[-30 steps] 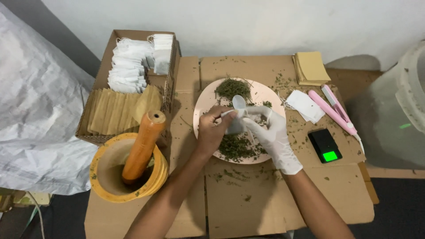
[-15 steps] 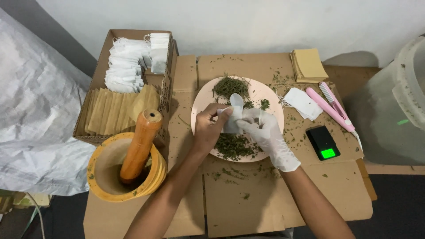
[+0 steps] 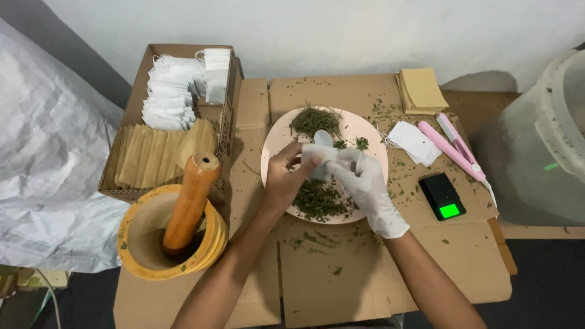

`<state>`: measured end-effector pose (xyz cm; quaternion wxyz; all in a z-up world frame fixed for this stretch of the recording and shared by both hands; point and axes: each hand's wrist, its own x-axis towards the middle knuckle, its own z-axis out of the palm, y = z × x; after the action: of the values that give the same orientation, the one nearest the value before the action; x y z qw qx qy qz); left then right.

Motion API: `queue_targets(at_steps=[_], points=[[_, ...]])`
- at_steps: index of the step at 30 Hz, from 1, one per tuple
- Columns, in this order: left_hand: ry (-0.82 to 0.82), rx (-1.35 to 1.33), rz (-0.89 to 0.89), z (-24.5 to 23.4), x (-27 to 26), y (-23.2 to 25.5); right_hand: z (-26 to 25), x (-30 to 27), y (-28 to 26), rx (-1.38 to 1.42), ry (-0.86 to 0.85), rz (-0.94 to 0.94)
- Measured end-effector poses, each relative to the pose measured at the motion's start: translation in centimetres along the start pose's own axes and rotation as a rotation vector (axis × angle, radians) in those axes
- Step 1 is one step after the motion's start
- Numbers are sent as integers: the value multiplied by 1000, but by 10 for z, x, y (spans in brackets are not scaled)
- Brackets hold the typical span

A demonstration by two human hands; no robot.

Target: Filling small tea bags with loose tea leaves using a spoon and weighing them on a digital scale for production.

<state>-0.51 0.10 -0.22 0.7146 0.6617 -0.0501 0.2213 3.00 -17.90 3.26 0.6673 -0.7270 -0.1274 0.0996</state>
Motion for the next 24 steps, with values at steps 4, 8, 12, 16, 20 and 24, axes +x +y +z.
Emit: queue_targets(at_steps=[4,8,12,16,20,24], points=[[6,101,-9,-1,7,-4,-6,7,11,6,10,-168],[19,132,-39,0,5,-3,-13,21,34,3,-2,-241],[33,140,-25,0,3,-22,-11,19,36,49,10,-224],[-44,135,-26,1,3,-1,-13,24,55,113,27,-226],[-59,126,-28,1,4,3,-14,26,51,133,25,-227],[-102,86,-76,6,0,21,-15,21,23,124,64,-231]])
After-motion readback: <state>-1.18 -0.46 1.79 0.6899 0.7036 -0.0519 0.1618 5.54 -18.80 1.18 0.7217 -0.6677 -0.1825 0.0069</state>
